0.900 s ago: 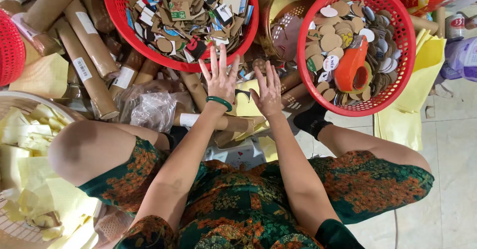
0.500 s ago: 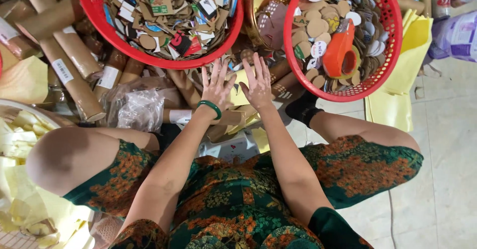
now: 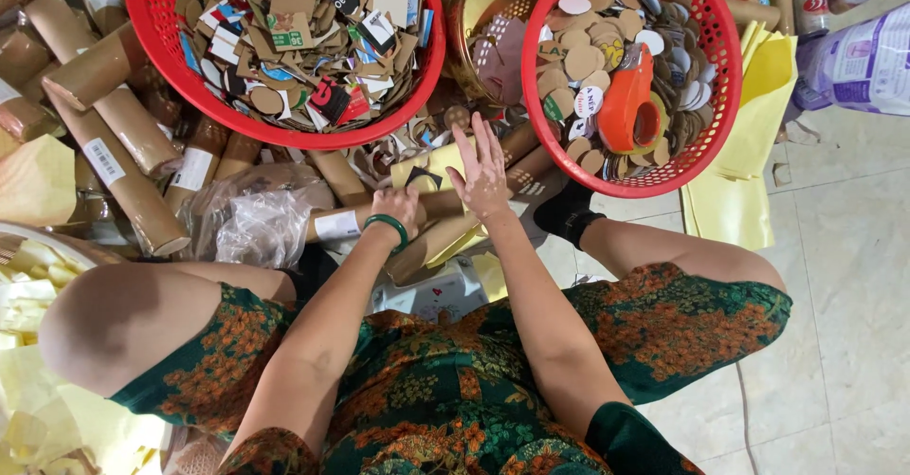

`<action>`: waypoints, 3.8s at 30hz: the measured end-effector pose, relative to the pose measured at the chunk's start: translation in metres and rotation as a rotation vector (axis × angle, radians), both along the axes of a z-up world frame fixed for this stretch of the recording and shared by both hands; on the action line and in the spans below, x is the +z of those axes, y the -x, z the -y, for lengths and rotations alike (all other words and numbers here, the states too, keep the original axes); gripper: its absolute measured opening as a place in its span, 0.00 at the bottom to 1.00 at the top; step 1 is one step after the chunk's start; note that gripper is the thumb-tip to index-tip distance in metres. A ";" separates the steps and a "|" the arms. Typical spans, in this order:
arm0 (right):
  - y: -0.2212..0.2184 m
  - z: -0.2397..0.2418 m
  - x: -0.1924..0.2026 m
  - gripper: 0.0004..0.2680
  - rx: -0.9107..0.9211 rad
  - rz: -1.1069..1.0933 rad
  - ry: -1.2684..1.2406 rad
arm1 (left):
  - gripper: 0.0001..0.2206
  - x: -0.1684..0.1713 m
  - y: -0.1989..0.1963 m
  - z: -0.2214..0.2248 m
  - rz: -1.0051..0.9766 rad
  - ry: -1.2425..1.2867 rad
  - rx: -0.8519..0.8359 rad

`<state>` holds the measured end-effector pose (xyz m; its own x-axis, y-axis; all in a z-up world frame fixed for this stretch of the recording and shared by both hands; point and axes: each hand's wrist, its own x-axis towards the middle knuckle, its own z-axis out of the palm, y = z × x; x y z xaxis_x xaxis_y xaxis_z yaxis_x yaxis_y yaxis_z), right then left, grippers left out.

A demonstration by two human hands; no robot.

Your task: The recorder sorts various shapes and types of cardboard pieces into separate red plastic baskets.

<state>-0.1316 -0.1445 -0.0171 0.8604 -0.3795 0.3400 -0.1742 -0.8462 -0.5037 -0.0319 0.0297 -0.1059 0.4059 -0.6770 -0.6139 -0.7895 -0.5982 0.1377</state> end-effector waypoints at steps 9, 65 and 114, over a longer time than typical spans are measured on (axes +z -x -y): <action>-0.020 0.017 0.061 0.20 -0.184 0.380 -0.079 | 0.43 0.132 -0.042 0.034 0.213 0.578 0.228; -0.011 0.024 -0.111 0.07 -0.434 0.293 -1.284 | 0.35 0.187 -0.083 0.049 0.203 1.677 0.325; 0.032 -0.008 -0.068 0.31 0.172 -0.790 0.165 | 0.46 0.022 -0.009 0.029 -0.118 0.114 0.115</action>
